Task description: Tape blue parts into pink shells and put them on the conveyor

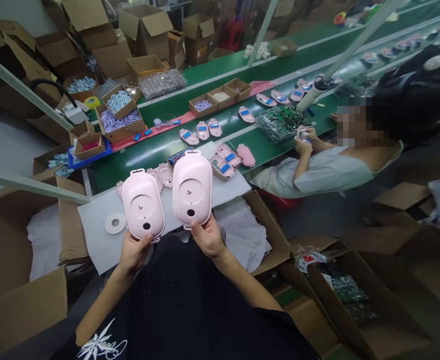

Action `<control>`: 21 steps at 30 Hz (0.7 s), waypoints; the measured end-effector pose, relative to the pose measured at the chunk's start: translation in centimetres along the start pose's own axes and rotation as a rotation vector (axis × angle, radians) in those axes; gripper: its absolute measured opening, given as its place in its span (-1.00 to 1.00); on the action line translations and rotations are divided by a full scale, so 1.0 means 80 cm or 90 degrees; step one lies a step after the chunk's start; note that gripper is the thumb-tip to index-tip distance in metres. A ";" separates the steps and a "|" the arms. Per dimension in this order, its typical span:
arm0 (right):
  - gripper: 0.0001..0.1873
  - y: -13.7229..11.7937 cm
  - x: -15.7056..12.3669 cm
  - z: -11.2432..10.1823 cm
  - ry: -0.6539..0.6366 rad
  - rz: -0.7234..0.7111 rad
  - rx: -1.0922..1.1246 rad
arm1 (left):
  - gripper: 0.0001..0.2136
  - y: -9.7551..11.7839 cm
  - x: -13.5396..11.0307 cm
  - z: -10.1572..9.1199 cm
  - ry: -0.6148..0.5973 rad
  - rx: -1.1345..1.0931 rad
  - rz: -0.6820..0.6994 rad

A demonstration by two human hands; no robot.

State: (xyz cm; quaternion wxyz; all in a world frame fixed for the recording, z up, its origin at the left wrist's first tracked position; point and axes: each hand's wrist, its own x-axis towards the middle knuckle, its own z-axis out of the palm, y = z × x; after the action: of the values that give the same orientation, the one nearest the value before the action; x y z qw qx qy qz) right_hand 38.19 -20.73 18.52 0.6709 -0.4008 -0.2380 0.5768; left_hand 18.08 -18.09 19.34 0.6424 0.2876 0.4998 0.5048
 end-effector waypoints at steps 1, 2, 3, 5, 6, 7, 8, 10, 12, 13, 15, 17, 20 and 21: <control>-0.18 -0.002 0.000 -0.003 0.012 -0.012 0.003 | -0.39 -0.001 0.001 0.002 -0.009 0.004 0.000; -0.17 -0.004 -0.001 -0.004 0.024 -0.023 0.006 | -0.38 -0.002 0.001 0.003 -0.017 0.007 0.000; -0.17 -0.006 0.000 -0.005 0.033 -0.033 0.006 | -0.38 -0.003 0.001 0.005 -0.025 0.010 -0.001; -0.17 -0.011 0.002 -0.006 0.043 -0.047 0.001 | -0.38 -0.005 0.002 0.006 -0.033 0.015 -0.003; -0.17 -0.014 0.003 -0.005 0.042 -0.050 -0.003 | -0.38 -0.005 0.002 0.007 -0.032 0.016 -0.002; -0.18 -0.016 0.005 -0.004 0.039 -0.052 -0.005 | -0.38 -0.006 0.001 0.007 -0.030 0.015 -0.001; -0.18 -0.018 0.007 -0.003 0.034 -0.054 -0.005 | -0.39 -0.006 0.001 0.007 -0.026 0.012 0.000; -0.19 -0.020 0.011 -0.002 0.025 -0.056 -0.003 | -0.39 -0.006 -0.001 0.005 -0.017 0.003 0.000; -0.18 -0.020 0.014 -0.002 0.019 -0.055 -0.010 | -0.39 -0.006 -0.003 0.004 -0.006 -0.005 0.000; -0.17 -0.020 0.016 -0.002 0.016 -0.053 -0.016 | -0.39 -0.006 -0.004 0.003 0.001 -0.008 0.002; -0.15 -0.017 0.019 -0.001 0.014 -0.051 -0.027 | -0.39 -0.005 -0.006 0.000 0.015 -0.015 0.009; -0.13 -0.014 0.022 0.001 0.013 -0.053 -0.031 | -0.39 -0.005 -0.007 -0.003 0.029 -0.018 0.015; -0.12 -0.012 0.025 0.006 0.004 -0.057 -0.026 | -0.39 -0.006 -0.007 -0.010 0.049 -0.027 0.015; -0.13 -0.012 0.026 0.008 0.001 -0.061 -0.023 | -0.39 -0.007 -0.006 -0.011 0.052 -0.033 0.014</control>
State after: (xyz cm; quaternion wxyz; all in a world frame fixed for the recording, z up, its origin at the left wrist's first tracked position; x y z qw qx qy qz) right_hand 38.71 -18.57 19.37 0.6905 -0.4012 -0.2670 0.5394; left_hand 17.43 -18.86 18.75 0.6228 0.2555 0.5093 0.5361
